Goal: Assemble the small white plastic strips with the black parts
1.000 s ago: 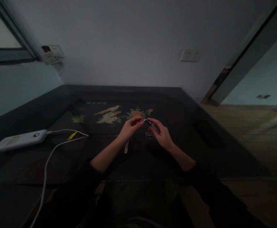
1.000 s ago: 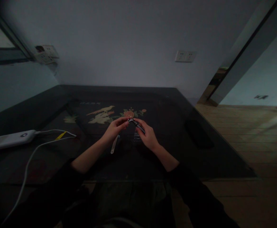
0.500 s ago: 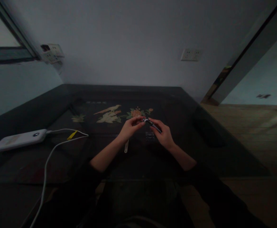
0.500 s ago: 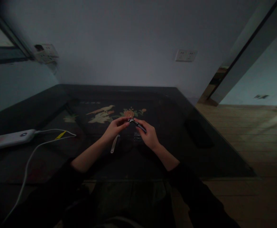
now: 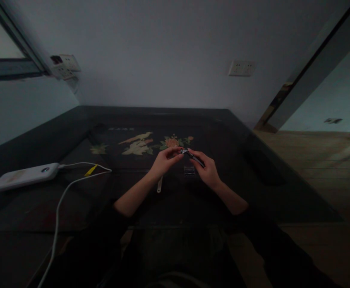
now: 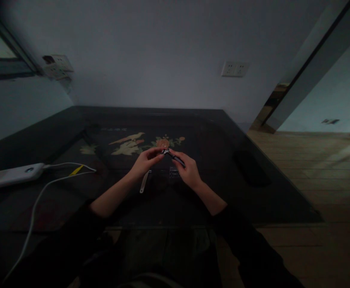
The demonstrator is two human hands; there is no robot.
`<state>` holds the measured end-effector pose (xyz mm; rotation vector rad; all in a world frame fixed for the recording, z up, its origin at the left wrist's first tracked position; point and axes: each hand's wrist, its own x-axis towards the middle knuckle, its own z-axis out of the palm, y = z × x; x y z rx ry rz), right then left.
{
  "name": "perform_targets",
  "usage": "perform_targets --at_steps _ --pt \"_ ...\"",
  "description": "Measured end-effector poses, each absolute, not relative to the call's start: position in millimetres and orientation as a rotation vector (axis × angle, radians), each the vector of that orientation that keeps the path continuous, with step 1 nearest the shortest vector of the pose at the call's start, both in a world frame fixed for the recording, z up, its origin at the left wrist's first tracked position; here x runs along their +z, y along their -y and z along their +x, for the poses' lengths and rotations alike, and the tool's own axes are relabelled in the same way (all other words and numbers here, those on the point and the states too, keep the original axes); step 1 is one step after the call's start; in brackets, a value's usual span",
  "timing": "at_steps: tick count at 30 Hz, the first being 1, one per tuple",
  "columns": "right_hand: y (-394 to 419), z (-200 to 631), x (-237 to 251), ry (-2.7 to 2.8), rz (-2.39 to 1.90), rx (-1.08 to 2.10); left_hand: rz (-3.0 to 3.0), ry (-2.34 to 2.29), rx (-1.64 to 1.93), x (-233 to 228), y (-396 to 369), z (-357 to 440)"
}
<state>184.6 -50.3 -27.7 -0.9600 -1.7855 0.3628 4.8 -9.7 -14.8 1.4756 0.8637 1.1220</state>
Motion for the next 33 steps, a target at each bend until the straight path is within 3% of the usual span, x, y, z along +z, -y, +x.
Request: perform_targets --at_steps 33 --pt "50.7 187.4 -25.4 1.792 -0.959 0.357 1.514 -0.872 1.130 -12.9 12.5 4.0"
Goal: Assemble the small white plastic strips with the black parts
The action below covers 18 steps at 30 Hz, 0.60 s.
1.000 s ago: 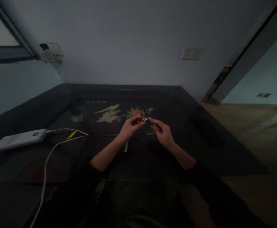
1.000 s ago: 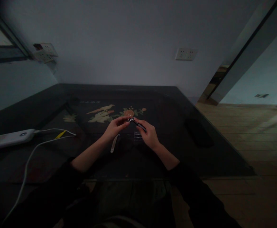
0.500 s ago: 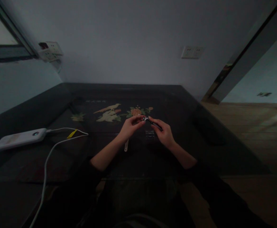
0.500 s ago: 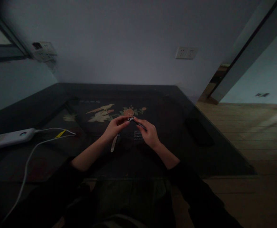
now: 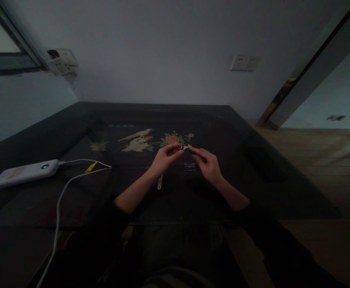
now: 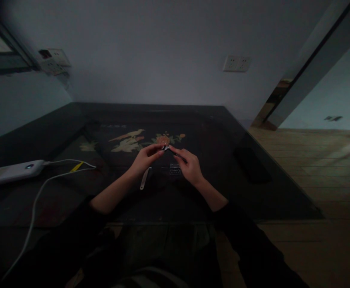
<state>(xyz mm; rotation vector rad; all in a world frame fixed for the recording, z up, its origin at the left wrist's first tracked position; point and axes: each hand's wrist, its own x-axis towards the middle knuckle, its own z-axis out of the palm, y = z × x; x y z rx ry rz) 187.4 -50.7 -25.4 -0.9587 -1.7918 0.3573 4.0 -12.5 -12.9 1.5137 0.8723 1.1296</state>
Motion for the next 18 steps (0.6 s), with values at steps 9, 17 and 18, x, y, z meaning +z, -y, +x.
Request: perform_targets --at_steps 9,17,18 --pt "49.6 188.0 -27.6 1.796 -0.983 0.342 1.547 -0.877 1.139 -13.4 10.7 3.4" --pt "48.9 186.8 -26.4 1.706 -0.964 0.360 1.493 -0.892 1.180 -14.8 8.4 3.3" --pt "48.7 186.7 -26.3 1.695 -0.984 0.362 1.487 -0.903 1.183 -14.2 8.6 3.1"
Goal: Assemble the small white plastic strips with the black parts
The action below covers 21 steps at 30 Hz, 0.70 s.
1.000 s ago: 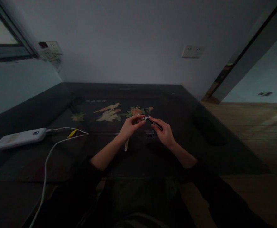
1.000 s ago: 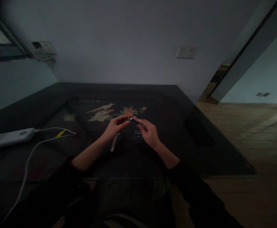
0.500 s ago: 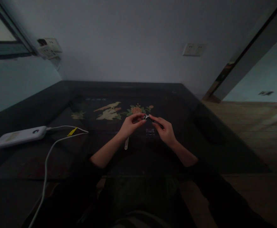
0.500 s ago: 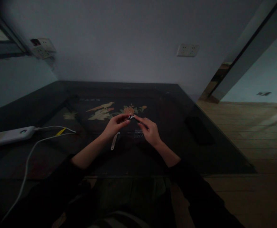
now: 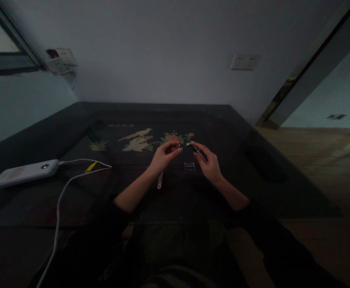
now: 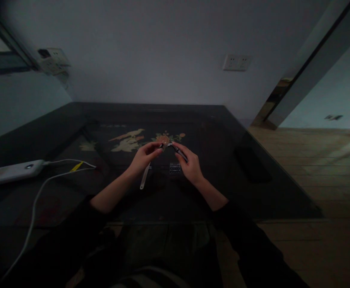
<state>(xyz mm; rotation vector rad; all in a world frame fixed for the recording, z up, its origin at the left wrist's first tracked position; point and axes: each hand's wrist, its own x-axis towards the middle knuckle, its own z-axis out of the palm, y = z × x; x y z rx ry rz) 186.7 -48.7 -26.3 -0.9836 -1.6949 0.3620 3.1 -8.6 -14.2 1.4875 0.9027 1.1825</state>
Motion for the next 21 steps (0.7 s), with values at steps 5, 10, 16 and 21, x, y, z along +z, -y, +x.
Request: perform_targets --at_steps 5,10,16,21 --pt "48.9 185.7 -27.3 1.662 -1.091 0.433 1.447 -0.938 1.213 -11.4 8.6 1.3" --pt "46.6 184.3 -30.2 1.596 -1.067 0.640 1.324 -0.910 1.234 -11.5 5.7 -0.8" --pt "43.0 182.4 -28.9 1.473 -0.976 0.954 1.138 -0.857 1.223 -9.1 5.8 -0.6" --pt "41.4 183.3 -28.2 1.374 -0.996 1.052 1.111 -0.872 1.218 -7.0 5.8 -0.8"
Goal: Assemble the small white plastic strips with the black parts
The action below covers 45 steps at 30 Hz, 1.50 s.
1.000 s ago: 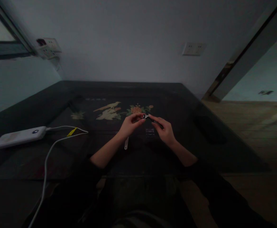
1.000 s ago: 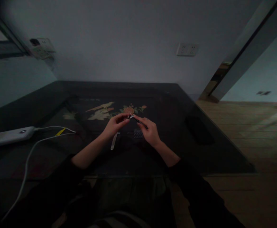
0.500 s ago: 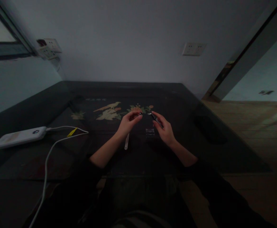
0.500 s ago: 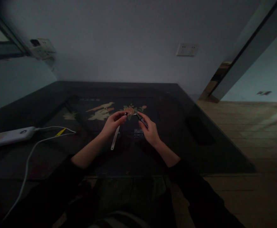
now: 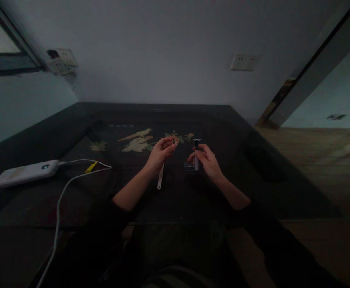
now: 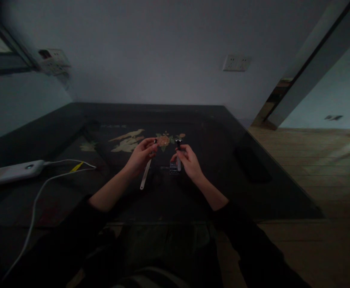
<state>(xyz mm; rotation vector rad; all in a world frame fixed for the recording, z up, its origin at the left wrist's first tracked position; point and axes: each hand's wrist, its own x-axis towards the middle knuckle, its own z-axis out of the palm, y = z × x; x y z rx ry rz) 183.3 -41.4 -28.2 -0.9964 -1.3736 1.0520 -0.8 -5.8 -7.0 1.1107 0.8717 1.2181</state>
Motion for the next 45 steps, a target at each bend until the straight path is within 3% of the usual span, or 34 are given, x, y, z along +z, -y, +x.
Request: perform_targets --at_steps 10,18,26,45 --pt "41 155 -25 1.514 -1.239 1.151 1.308 -0.899 1.271 -6 -5 -28" --pt "24 122 -4 2.218 -1.645 0.718 1.485 -1.024 1.341 -28 -13 -50" --pt "24 118 -9 2.329 -1.794 0.457 1.474 -0.999 1.299 -32 -14 -44" --pt "34 111 -8 2.315 -1.958 0.182 1.487 -0.991 1.285 -29 -15 -47"
